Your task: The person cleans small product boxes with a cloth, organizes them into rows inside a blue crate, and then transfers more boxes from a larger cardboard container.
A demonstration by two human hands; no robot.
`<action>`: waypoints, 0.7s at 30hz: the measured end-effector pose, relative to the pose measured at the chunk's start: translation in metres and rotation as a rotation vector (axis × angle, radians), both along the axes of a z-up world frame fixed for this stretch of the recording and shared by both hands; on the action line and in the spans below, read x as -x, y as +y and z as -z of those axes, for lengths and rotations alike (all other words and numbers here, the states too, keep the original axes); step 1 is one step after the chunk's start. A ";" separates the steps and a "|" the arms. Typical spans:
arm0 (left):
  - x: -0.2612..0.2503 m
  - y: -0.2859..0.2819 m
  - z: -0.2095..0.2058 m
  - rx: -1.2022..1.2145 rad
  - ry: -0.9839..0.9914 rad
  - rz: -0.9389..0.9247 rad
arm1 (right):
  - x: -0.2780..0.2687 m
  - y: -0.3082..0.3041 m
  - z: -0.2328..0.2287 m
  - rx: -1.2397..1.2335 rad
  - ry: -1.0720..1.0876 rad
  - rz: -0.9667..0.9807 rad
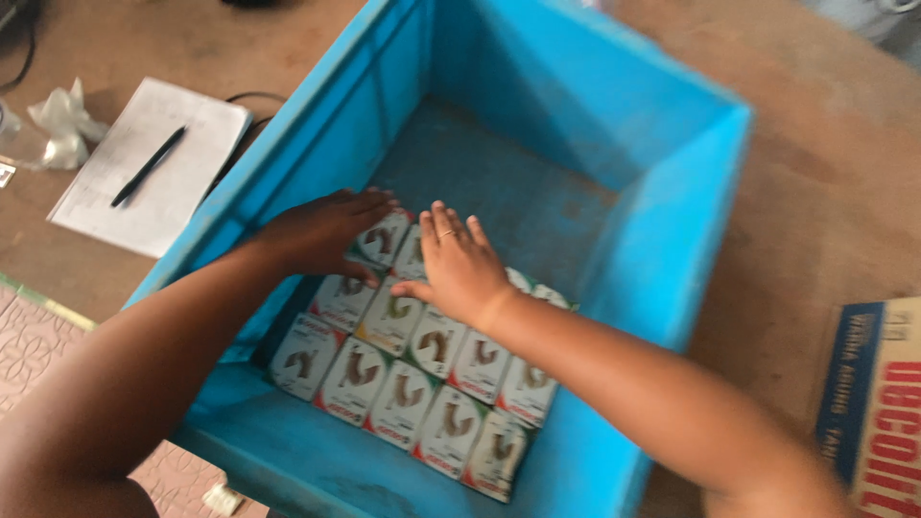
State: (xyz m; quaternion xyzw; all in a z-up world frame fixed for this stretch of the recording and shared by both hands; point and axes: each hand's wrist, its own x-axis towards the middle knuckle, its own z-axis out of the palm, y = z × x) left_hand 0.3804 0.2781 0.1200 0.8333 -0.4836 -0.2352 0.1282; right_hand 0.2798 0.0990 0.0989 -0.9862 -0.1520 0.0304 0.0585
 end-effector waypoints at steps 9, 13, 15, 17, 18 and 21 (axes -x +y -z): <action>0.061 -0.045 -0.051 -0.214 -0.142 -0.256 | 0.070 -0.048 -0.062 -0.184 0.139 0.058; 0.091 -0.074 -0.051 -0.052 -0.265 -0.179 | 0.118 -0.084 -0.072 -0.232 -0.081 0.090; 0.117 -0.092 -0.054 0.064 -0.393 -0.100 | 0.148 -0.108 -0.071 -0.225 -0.206 0.111; 0.149 -0.113 -0.065 0.102 -0.398 -0.088 | 0.181 -0.129 -0.075 -0.206 -0.219 0.121; 0.168 -0.120 -0.069 0.134 -0.404 -0.091 | 0.199 -0.137 -0.075 -0.193 -0.230 0.115; 0.238 -0.146 -0.092 0.243 -0.404 -0.133 | 0.251 -0.160 -0.084 -0.288 -0.248 0.123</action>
